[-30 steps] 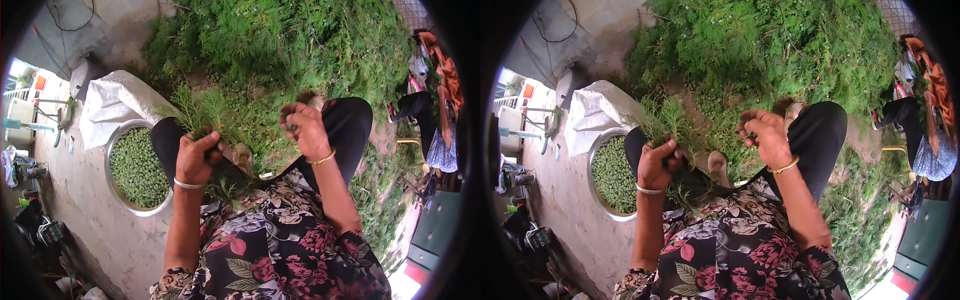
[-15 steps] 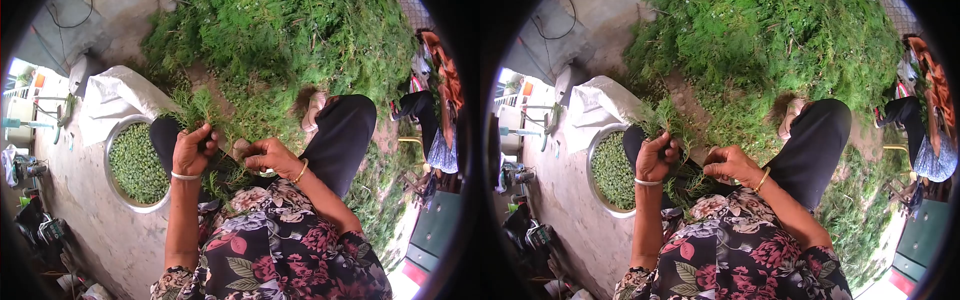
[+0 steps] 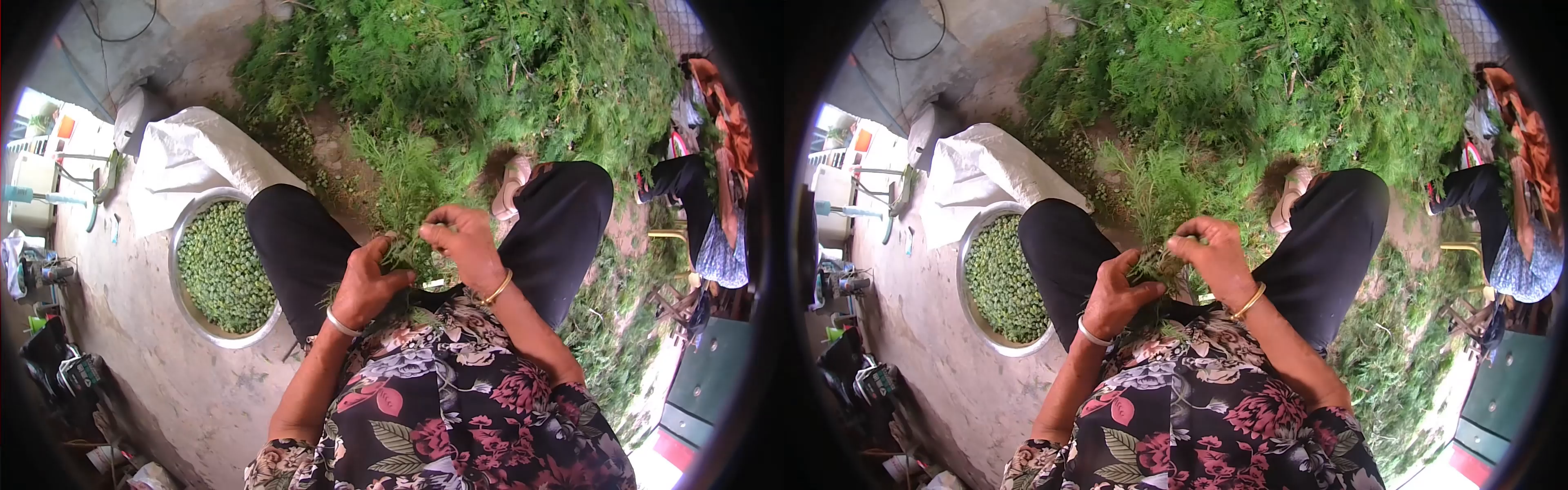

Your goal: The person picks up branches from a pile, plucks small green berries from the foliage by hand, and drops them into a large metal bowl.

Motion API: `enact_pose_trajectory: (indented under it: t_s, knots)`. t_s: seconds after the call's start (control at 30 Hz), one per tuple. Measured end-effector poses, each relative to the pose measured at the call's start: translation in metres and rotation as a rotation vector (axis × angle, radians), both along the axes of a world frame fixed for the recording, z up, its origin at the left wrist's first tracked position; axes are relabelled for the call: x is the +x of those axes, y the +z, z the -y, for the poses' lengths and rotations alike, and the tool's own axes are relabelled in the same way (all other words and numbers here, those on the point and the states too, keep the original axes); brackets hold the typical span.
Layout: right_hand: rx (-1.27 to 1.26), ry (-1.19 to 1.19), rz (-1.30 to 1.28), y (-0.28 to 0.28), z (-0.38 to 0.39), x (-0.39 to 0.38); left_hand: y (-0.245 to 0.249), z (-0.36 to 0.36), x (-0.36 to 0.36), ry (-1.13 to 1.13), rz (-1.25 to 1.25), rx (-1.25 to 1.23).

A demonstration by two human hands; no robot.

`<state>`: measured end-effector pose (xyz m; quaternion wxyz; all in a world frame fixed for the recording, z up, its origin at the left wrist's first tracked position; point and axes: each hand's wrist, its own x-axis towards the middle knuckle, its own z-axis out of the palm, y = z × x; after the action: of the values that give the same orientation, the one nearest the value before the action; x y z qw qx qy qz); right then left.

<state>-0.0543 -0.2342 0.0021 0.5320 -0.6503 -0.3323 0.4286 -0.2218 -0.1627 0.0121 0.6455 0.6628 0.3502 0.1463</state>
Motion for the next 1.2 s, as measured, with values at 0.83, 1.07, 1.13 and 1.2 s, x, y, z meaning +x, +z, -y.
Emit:
enact_pose_trajectory:
  t_s: [0.83,1.07,1.13,1.2]
  knots:
    - [-0.154,-0.053,0.022,0.015,-0.014,-0.004,-0.007,0.006,-0.014,0.152,0.113,0.004]
    - [-0.123,-0.249,-0.081,-0.005,-0.011,-0.009,-0.024,0.016,0.0,0.251,0.159,0.483]
    - [-0.136,-0.309,-0.047,-0.011,-0.012,-0.006,-0.022,0.019,0.004,0.236,0.128,0.499]
    - [-0.174,-0.483,-0.098,-0.008,-0.015,0.01,-0.01,0.021,0.002,0.21,0.084,0.47]
